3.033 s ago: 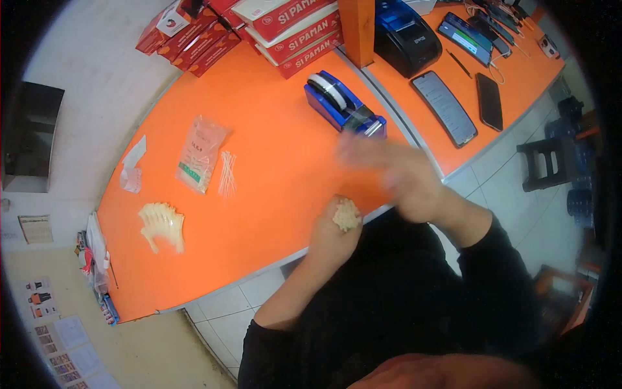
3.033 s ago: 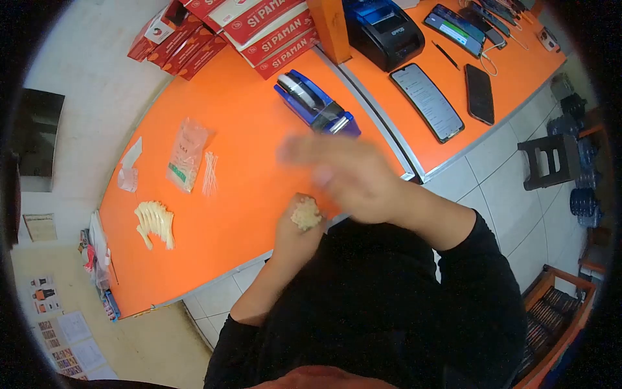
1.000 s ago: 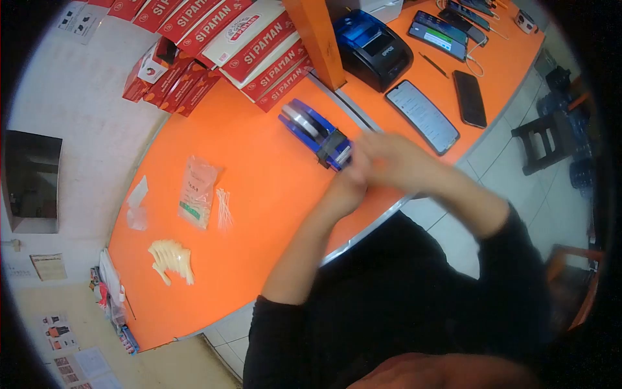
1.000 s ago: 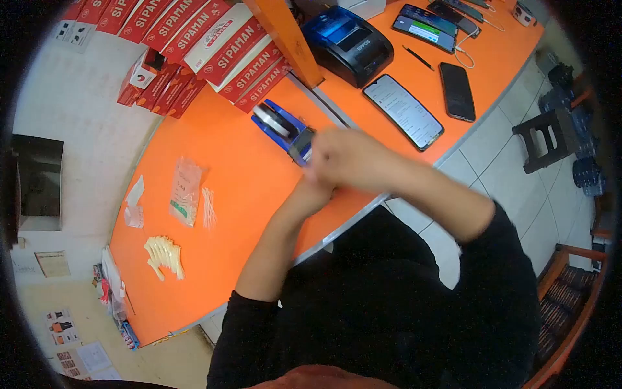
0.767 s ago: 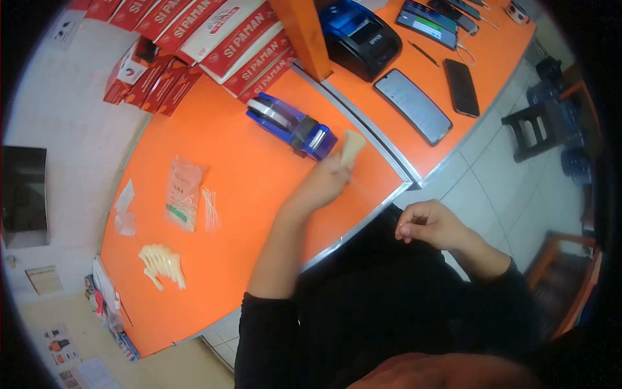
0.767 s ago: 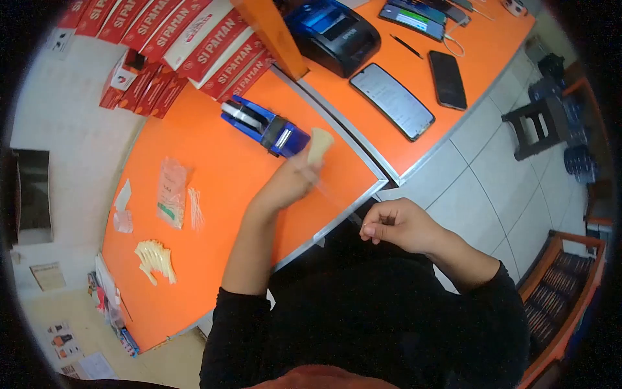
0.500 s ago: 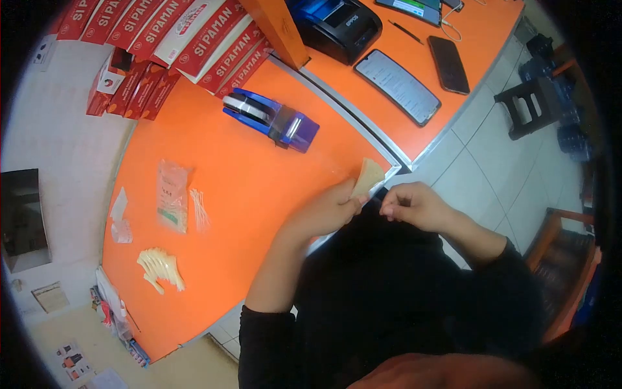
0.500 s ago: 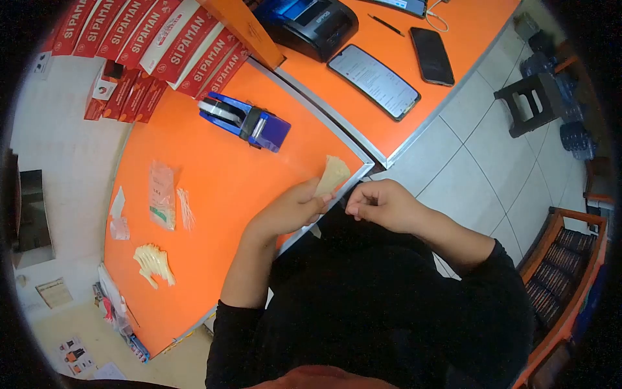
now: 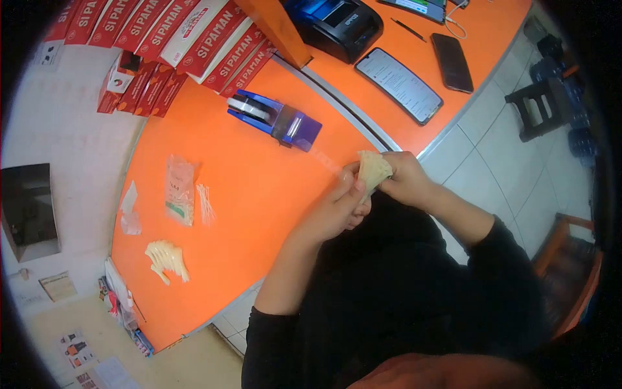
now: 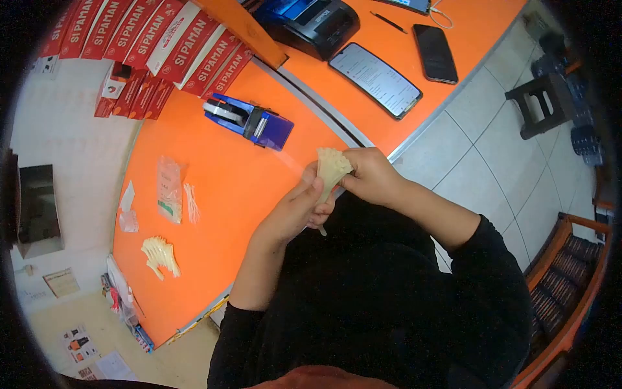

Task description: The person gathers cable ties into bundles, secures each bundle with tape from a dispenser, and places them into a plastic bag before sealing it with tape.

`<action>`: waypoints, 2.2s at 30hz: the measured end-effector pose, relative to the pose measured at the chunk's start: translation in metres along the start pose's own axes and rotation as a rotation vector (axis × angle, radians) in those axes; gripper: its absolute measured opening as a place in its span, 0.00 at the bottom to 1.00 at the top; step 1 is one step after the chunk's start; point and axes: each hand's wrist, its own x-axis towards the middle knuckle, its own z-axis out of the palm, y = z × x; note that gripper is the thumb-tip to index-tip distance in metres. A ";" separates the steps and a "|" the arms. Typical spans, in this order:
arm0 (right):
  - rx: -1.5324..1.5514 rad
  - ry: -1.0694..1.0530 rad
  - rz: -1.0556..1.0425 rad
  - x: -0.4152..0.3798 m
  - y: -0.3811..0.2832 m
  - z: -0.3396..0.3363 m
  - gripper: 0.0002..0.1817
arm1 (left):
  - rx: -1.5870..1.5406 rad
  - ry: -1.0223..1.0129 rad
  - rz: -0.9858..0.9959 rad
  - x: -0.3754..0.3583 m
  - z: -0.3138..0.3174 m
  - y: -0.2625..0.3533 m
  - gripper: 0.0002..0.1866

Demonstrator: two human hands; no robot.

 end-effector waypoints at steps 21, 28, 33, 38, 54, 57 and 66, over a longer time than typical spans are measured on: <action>0.752 -0.391 0.336 0.106 0.005 0.023 0.21 | 0.281 0.065 0.128 -0.014 0.020 -0.006 0.15; 0.754 -0.411 0.394 0.106 -0.003 0.020 0.16 | 0.313 0.066 0.129 -0.003 0.026 -0.006 0.15; 0.743 -0.433 0.406 0.106 -0.004 0.022 0.12 | 0.402 0.104 0.151 0.011 0.027 -0.009 0.14; 0.779 -0.390 0.331 0.103 0.007 0.028 0.13 | 0.385 0.114 0.092 0.016 0.024 -0.017 0.14; 0.678 -0.249 0.400 0.103 0.027 0.020 0.06 | 1.306 0.678 -0.235 -0.002 0.035 0.018 0.27; 0.812 -0.211 0.451 0.103 0.025 0.017 0.07 | 1.390 0.700 -0.220 -0.014 0.043 0.032 0.30; 1.157 -0.236 0.421 0.047 -0.039 0.030 0.11 | 1.735 0.724 0.698 -0.063 0.059 0.080 0.16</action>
